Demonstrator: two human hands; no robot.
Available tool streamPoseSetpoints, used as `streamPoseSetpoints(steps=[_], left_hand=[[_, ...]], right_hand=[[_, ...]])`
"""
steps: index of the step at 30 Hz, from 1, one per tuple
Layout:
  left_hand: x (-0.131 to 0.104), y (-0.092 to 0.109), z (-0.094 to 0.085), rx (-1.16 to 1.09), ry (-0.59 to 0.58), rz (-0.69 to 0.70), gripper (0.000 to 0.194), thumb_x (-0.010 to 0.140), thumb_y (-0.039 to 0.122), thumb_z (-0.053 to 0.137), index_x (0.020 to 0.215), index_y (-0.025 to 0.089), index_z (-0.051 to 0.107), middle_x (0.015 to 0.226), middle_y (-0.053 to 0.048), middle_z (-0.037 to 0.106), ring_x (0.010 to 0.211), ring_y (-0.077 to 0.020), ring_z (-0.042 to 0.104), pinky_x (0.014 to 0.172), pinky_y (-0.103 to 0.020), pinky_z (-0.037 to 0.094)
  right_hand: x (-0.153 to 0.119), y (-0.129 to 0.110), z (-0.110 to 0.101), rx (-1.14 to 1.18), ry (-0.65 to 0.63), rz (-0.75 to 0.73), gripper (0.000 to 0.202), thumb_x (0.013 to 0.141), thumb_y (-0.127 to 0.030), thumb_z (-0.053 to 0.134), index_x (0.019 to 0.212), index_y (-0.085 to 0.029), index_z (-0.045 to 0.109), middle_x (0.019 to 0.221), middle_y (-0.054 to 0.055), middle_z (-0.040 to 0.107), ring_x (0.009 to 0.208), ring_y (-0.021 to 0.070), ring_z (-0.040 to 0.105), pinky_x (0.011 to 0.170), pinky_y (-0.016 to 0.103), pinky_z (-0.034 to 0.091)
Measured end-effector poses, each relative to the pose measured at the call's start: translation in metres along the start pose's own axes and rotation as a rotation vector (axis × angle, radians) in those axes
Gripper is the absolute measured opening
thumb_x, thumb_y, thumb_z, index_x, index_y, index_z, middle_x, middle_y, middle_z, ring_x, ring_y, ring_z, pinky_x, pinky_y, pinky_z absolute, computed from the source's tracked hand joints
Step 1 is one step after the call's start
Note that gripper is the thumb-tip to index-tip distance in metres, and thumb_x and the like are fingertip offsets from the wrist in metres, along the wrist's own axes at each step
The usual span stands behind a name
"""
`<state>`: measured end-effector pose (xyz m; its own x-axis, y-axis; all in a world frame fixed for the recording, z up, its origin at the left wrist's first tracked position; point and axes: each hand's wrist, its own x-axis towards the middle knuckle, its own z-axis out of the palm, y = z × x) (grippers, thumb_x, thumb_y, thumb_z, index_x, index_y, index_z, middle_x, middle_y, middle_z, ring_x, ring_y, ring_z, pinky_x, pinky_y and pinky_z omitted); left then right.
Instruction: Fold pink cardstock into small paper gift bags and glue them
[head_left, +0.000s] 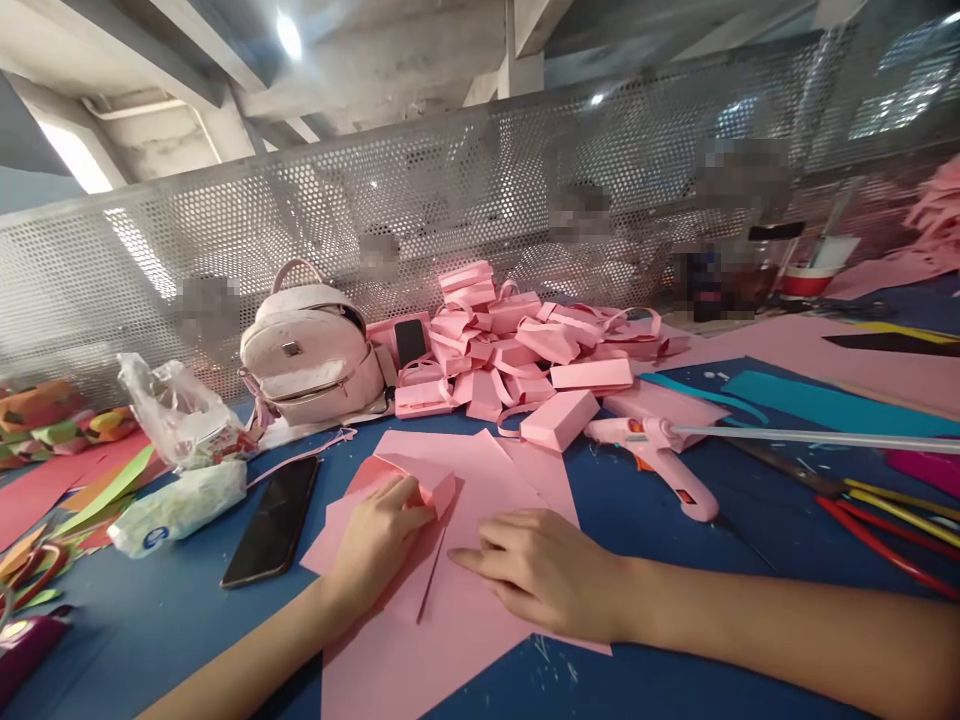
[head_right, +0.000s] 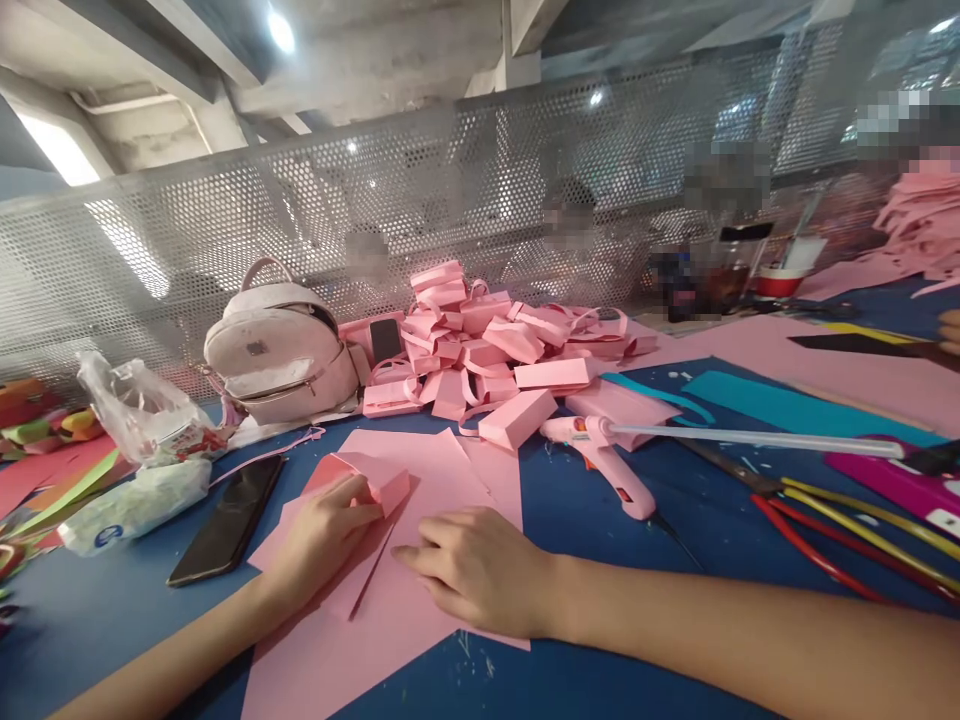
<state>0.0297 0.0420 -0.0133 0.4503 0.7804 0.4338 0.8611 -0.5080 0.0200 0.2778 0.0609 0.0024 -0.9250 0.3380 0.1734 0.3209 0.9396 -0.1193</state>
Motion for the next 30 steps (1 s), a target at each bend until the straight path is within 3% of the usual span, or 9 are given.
streamPoseSetpoints(steps=[7,11,15,21,30], left_hand=[[-0.003,0.004,0.0,0.056,-0.01,0.04,0.029,0.092,0.006,0.051,0.075,0.019,0.069,0.085,-0.005,0.063,0.077,-0.0188,0.056,0.063,-0.027,0.043],[-0.006,0.01,-0.002,0.034,-0.059,0.014,0.027,0.094,0.008,0.045,0.082,0.018,0.066,0.088,-0.007,0.062,0.077,-0.0216,0.056,0.065,-0.031,0.047],[-0.008,0.013,0.0,-0.083,-0.055,0.01,0.026,0.097,0.012,0.041,0.086,0.017,0.064,0.091,-0.008,0.062,0.077,-0.022,0.056,0.064,-0.033,0.05],[-0.011,0.009,0.003,-0.316,-0.057,-0.027,0.024,0.1,0.009,0.039,0.107,0.019,0.061,0.11,-0.009,0.064,0.097,-0.0206,0.06,0.08,-0.03,0.055],[-0.01,0.012,-0.005,-0.311,-0.118,0.04,0.023,0.101,0.012,0.039,0.092,0.018,0.059,0.093,-0.009,0.063,0.085,-0.022,0.058,0.07,-0.03,0.053]], right_hand=[[0.0,0.001,0.0,-0.009,-0.008,-0.011,0.039,0.097,-0.022,0.047,0.134,-0.021,0.059,0.09,0.005,0.063,0.076,0.0195,0.056,0.062,0.031,0.033],[0.0,0.001,0.002,-0.004,0.002,-0.012,0.039,0.096,-0.022,0.047,0.133,-0.021,0.058,0.09,0.005,0.063,0.074,0.0193,0.054,0.062,0.031,0.032],[0.0,0.003,0.004,-0.009,0.0,-0.017,0.039,0.096,-0.022,0.048,0.134,-0.021,0.057,0.089,0.004,0.061,0.074,0.0198,0.053,0.061,0.031,0.031],[-0.001,0.004,0.007,-0.024,0.009,-0.018,0.041,0.094,-0.023,0.051,0.135,-0.021,0.056,0.09,0.004,0.062,0.074,0.0197,0.052,0.061,0.032,0.03],[0.0,0.005,0.009,0.004,-0.016,-0.015,0.043,0.094,-0.023,0.052,0.137,-0.021,0.052,0.092,0.003,0.063,0.077,0.0203,0.054,0.063,0.033,0.032]])
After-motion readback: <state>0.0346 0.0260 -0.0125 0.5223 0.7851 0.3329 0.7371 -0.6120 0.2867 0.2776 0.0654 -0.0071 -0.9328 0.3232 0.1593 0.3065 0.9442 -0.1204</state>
